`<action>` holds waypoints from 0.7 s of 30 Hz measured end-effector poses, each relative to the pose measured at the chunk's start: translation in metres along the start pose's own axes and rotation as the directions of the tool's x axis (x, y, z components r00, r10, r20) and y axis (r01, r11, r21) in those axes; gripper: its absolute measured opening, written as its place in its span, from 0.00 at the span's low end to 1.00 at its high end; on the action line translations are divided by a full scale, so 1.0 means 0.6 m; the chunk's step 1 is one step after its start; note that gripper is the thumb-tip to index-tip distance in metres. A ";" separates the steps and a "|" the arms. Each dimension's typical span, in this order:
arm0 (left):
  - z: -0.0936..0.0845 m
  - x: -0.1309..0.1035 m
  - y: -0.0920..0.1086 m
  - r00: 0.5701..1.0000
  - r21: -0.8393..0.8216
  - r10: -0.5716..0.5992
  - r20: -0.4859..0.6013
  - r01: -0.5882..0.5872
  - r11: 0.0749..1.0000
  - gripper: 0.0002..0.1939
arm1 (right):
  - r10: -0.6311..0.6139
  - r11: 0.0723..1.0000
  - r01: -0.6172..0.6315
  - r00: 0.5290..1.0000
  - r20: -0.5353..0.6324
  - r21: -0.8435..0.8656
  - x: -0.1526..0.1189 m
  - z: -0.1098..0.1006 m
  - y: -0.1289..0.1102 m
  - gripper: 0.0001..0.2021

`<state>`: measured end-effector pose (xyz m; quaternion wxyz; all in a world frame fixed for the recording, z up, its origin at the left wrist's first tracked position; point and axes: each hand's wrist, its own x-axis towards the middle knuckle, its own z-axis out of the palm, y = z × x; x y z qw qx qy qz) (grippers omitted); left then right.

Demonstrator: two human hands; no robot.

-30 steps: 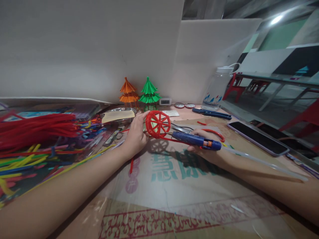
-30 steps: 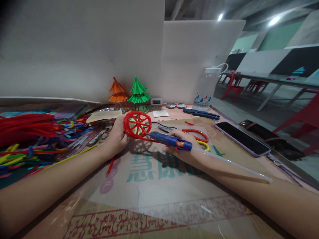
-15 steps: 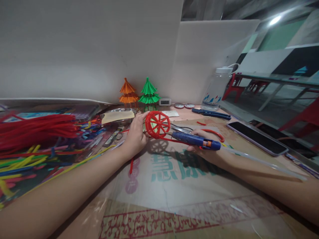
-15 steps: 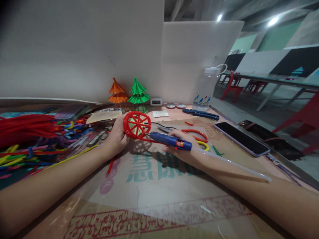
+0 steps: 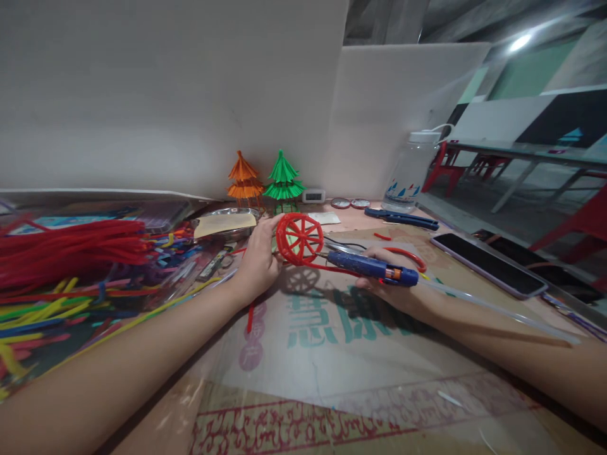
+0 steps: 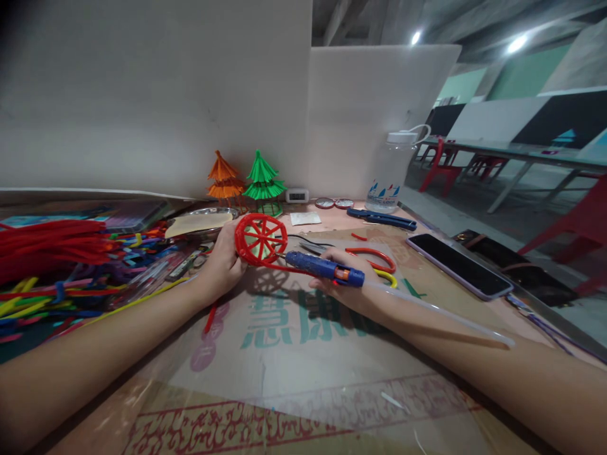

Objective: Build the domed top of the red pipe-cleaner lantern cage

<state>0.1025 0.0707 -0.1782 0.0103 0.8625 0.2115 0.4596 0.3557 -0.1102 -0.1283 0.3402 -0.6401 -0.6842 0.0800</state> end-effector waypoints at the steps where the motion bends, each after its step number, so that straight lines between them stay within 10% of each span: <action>1: 0.000 0.000 0.000 1.000 -0.002 -0.001 0.000 0.001 1.000 0.34 | 0.016 1.000 -0.016 1.000 0.015 0.007 -0.001 -0.002 0.000 0.14; 8: 0.003 0.000 -0.003 0.998 -0.068 -0.058 -0.007 0.057 0.996 0.33 | 0.090 0.990 -0.093 0.995 0.033 0.107 0.009 0.011 0.011 0.15; 15: 0.019 0.003 -0.027 0.911 -0.341 -0.410 0.047 0.401 0.850 0.32 | 0.096 0.972 -0.081 0.993 -0.062 0.220 0.039 0.020 0.024 0.17; 21: 0.020 0.007 -0.015 0.906 -0.385 -0.393 0.155 0.422 0.821 0.31 | 0.160 0.958 -0.118 0.977 -0.143 0.261 0.118 -0.019 0.030 0.21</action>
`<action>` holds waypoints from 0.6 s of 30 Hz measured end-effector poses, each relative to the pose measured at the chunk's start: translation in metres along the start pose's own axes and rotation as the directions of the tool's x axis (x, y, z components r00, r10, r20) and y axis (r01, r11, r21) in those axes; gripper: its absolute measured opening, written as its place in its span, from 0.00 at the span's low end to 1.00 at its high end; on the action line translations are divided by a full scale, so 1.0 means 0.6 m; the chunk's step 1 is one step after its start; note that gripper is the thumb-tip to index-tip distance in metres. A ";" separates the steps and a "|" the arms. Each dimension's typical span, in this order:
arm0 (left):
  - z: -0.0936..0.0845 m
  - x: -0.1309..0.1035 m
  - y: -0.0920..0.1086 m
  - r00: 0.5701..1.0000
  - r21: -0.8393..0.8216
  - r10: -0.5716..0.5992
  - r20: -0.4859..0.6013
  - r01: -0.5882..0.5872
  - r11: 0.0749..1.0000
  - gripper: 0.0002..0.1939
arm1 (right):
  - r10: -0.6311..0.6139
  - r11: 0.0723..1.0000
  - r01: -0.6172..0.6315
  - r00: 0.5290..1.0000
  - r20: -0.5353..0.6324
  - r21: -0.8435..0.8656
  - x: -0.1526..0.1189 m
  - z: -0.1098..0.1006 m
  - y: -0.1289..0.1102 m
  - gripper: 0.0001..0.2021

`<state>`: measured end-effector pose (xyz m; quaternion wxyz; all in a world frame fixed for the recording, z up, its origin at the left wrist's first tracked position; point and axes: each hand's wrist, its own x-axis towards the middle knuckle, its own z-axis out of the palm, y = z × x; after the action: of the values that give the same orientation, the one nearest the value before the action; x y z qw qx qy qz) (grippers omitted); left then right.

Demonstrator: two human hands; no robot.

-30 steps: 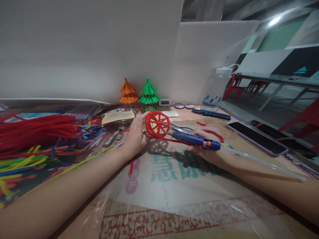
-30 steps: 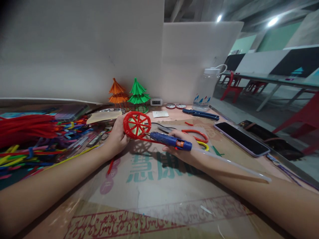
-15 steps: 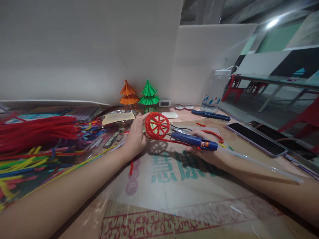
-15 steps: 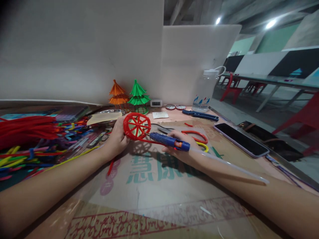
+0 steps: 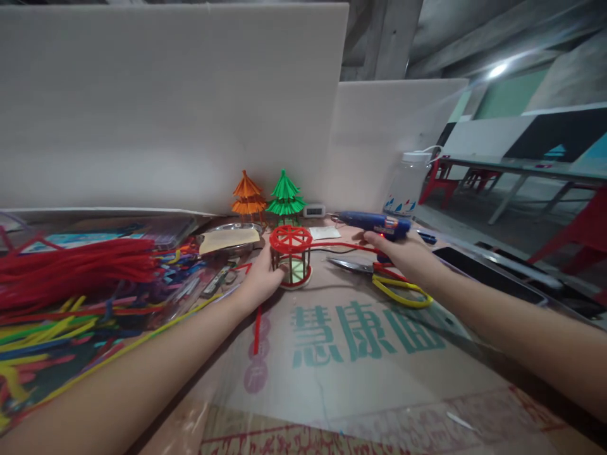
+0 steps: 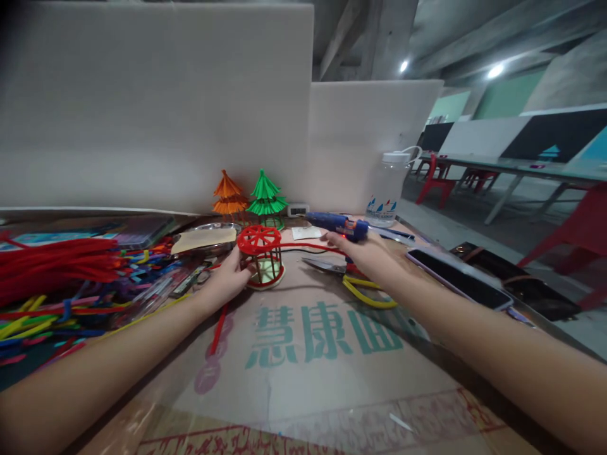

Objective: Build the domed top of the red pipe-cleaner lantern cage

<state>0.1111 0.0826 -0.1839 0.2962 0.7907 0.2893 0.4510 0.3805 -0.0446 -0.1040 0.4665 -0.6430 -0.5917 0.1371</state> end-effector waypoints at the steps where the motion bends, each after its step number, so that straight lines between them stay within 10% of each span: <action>1: 0.000 -0.001 0.003 1.000 0.000 -0.003 0.017 0.003 1.000 0.31 | 0.020 1.000 -0.020 1.000 -0.002 -0.014 0.022 -0.001 0.001 0.20; 9: 0.001 -0.006 0.009 0.997 0.005 -0.027 0.076 0.027 1.000 0.32 | 0.097 0.959 -0.087 0.995 0.027 -0.269 0.171 0.045 0.067 0.17; 18: -0.001 -0.008 0.011 0.994 0.029 -0.057 0.089 0.055 0.998 0.32 | 0.132 0.870 -0.020 0.972 0.194 -0.492 0.191 0.058 0.103 0.20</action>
<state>0.1099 0.0750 -0.1814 0.3109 0.8056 0.3035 0.4027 0.4244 0.0806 -0.1263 0.2149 -0.7432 -0.6294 0.0731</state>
